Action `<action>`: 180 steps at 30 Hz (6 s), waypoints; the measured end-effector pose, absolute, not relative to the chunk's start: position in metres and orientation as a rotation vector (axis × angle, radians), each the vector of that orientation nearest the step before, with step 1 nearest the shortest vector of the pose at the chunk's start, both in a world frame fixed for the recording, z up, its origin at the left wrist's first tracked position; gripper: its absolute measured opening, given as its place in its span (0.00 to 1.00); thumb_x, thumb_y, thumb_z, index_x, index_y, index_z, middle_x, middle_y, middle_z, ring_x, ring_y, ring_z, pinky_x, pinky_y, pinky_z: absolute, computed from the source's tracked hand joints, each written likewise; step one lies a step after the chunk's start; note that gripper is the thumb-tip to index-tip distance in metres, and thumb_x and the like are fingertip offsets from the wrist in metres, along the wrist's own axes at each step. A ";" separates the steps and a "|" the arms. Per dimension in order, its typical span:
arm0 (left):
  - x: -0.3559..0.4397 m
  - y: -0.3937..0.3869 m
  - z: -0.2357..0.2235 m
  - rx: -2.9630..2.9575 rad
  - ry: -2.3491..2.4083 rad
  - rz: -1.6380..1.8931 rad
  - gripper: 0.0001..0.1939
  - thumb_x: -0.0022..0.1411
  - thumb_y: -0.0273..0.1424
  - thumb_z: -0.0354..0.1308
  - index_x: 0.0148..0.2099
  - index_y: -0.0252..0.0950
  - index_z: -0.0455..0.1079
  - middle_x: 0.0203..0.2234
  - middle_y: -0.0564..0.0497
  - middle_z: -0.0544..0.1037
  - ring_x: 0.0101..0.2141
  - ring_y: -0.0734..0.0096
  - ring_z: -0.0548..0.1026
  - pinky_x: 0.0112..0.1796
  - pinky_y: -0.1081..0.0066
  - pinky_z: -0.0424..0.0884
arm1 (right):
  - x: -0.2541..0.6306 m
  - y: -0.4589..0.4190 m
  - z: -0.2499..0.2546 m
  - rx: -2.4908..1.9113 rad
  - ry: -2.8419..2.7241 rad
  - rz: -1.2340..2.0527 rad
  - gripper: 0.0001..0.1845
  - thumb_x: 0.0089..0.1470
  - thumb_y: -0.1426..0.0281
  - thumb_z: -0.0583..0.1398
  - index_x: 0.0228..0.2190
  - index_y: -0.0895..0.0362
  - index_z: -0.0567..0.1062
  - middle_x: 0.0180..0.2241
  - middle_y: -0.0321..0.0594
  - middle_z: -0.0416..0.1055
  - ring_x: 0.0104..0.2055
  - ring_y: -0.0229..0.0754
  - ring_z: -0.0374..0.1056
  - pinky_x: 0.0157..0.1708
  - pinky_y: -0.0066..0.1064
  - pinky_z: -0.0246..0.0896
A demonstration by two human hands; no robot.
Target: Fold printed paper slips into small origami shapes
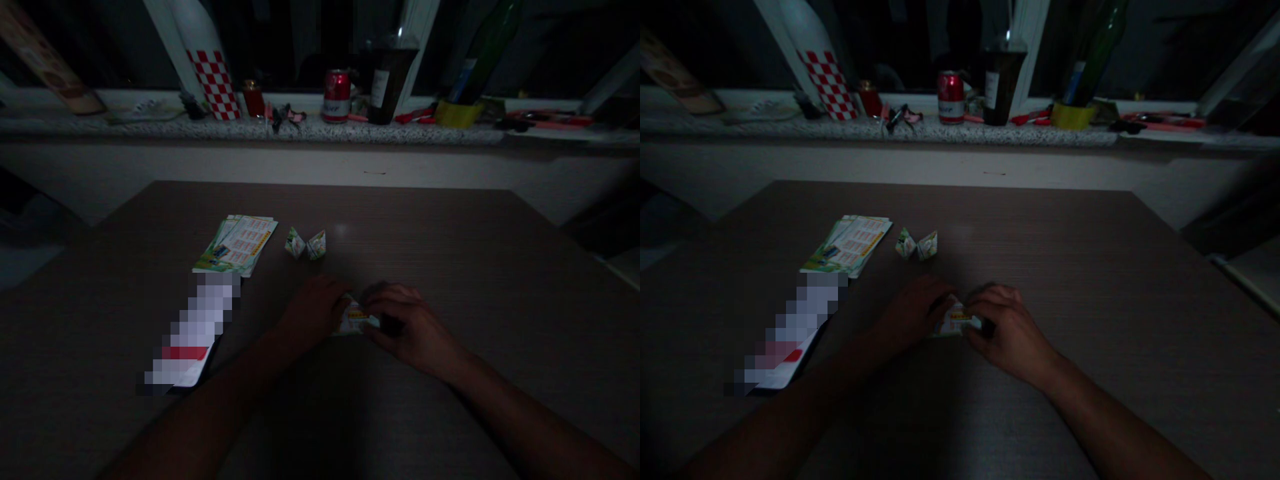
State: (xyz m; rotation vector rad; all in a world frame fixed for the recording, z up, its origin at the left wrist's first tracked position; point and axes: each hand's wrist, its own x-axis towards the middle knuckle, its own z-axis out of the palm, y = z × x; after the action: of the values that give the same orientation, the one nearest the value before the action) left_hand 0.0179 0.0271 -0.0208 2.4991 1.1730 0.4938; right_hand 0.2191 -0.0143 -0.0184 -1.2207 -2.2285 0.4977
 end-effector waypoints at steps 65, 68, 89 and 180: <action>-0.004 0.011 0.001 2.571 0.973 0.180 0.08 0.66 0.30 0.52 0.40 0.34 0.72 0.37 0.49 0.72 0.39 0.66 0.70 0.42 0.68 0.65 | 0.222 -0.012 -0.016 -1.092 -2.434 0.440 0.09 0.56 0.69 0.62 0.41 0.51 0.77 0.42 0.38 0.76 0.48 0.45 0.67 0.50 0.42 0.51; 0.002 0.009 0.002 2.576 1.031 0.206 0.08 0.66 0.29 0.52 0.38 0.33 0.72 0.35 0.49 0.72 0.38 0.67 0.70 0.39 0.70 0.66 | 0.222 -0.010 -0.018 -1.087 -2.419 0.435 0.07 0.56 0.69 0.62 0.39 0.51 0.78 0.41 0.37 0.77 0.48 0.45 0.68 0.50 0.41 0.51; 0.024 0.003 -0.005 2.469 1.412 0.191 0.09 0.61 0.29 0.50 0.33 0.34 0.70 0.31 0.46 0.76 0.34 0.62 0.74 0.36 0.65 0.69 | 0.214 0.002 -0.030 -1.092 -2.217 0.504 0.05 0.52 0.72 0.64 0.28 0.51 0.81 0.31 0.35 0.80 0.36 0.41 0.73 0.43 0.37 0.63; -0.020 0.027 0.006 2.047 1.622 -0.038 0.10 0.50 0.39 0.61 0.29 0.37 0.76 0.29 0.46 0.79 0.30 0.59 0.76 0.28 0.69 0.65 | 0.241 -0.006 -0.027 -1.605 -2.196 0.505 0.07 0.47 0.64 0.67 0.21 0.51 0.77 0.53 0.41 0.70 0.57 0.56 0.61 0.53 0.55 0.50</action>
State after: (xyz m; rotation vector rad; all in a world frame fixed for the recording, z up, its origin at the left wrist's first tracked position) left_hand -0.0196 0.0273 0.0055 2.0470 1.6218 -0.0377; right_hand 0.2411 -0.0060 -0.0266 -1.6051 -2.1962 0.5046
